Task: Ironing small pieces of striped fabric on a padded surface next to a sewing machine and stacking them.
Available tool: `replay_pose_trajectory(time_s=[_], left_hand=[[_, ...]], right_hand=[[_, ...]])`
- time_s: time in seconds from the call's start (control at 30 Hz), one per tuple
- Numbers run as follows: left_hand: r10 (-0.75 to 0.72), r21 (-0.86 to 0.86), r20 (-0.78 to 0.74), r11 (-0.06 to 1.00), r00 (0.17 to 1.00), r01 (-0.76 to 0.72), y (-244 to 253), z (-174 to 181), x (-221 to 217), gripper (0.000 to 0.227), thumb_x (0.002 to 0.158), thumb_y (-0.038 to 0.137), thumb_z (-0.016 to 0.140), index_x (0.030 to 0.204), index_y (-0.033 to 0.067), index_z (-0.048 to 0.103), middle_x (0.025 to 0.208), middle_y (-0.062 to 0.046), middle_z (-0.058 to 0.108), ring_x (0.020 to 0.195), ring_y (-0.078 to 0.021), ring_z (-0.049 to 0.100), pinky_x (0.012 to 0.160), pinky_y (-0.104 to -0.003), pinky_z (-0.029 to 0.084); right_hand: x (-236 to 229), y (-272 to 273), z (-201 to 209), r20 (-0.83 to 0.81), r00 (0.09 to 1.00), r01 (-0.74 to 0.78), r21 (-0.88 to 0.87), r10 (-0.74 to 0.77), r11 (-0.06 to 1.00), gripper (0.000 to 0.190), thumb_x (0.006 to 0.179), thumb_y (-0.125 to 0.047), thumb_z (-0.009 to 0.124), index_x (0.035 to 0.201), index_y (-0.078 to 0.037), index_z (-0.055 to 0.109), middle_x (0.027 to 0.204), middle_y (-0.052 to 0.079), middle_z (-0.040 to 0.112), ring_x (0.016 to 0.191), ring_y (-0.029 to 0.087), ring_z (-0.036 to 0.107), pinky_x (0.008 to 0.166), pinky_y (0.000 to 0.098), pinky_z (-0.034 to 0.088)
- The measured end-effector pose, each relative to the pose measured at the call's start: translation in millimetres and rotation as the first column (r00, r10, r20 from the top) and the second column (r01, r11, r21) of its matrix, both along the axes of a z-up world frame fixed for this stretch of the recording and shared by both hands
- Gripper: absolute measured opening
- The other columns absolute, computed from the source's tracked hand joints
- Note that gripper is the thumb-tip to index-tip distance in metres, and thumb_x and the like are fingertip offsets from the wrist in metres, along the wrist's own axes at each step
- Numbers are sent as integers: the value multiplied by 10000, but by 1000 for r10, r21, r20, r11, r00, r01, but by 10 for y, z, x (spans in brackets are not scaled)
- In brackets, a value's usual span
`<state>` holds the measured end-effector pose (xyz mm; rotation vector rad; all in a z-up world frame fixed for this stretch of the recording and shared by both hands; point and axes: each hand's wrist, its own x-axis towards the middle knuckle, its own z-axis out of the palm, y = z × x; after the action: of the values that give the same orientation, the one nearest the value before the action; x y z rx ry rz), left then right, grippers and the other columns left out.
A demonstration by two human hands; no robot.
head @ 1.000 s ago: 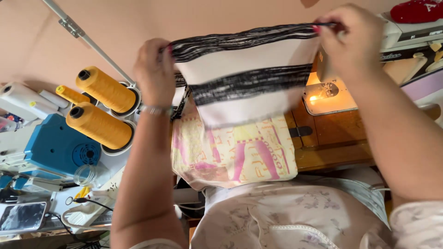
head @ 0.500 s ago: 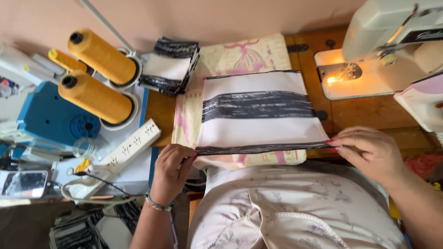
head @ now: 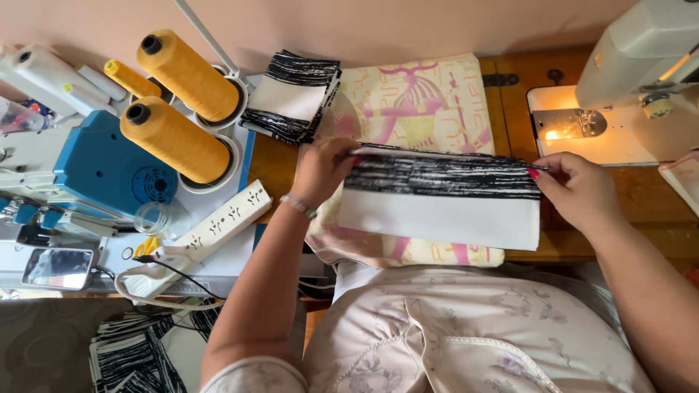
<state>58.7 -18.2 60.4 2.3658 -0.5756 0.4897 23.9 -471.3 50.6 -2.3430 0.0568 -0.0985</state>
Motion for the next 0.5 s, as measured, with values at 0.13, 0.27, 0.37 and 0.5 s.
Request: replay_pose_trajectory(time_s=[0.13, 0.27, 0.37, 0.5], left_hand=[[-31, 87, -137, 995, 990, 43, -28, -342, 522, 127, 939, 120, 664, 1036, 91, 740, 988, -81, 754, 886, -274, 704, 762, -393, 546], [66, 260, -162, 965, 985, -22, -83, -447, 626, 191, 890, 286, 722, 1057, 198, 694, 1078, -38, 693, 994, -285, 671, 821, -485, 480], [142, 345, -250, 937, 958, -49, -126, -368, 611, 294, 898, 391, 717, 1133, 229, 647, 1215, -43, 614, 1118, -299, 636, 851, -567, 470], [292, 539, -354, 840, 888, -62, -97, -624, 844, 319, 908, 538, 683, 1148, 341, 610, 1296, 57, 526, 1197, -313, 650, 1055, -572, 440]], right_hand=[[291, -94, -434, 99, 995, 4, -81, 4, 997, 192, 969, -245, 724, 1130, -152, 771, 1117, 4, 729, 813, 191, 579, 763, 316, 442], [379, -154, -576, 234, 961, -96, -225, 150, 970, 219, 893, -184, 772, 1102, -119, 759, 1146, 110, 639, 1019, 280, 633, 974, 395, 476], [433, -142, -566, 216, 955, -147, -242, 201, 959, 377, 861, -171, 783, 1216, -82, 694, 1145, 126, 654, 1019, 301, 629, 948, 420, 486], [426, -7, -385, 135, 967, -170, -280, 214, 945, 327, 874, -142, 787, 1190, -84, 727, 1037, 169, 673, 1045, 412, 660, 953, 488, 510]])
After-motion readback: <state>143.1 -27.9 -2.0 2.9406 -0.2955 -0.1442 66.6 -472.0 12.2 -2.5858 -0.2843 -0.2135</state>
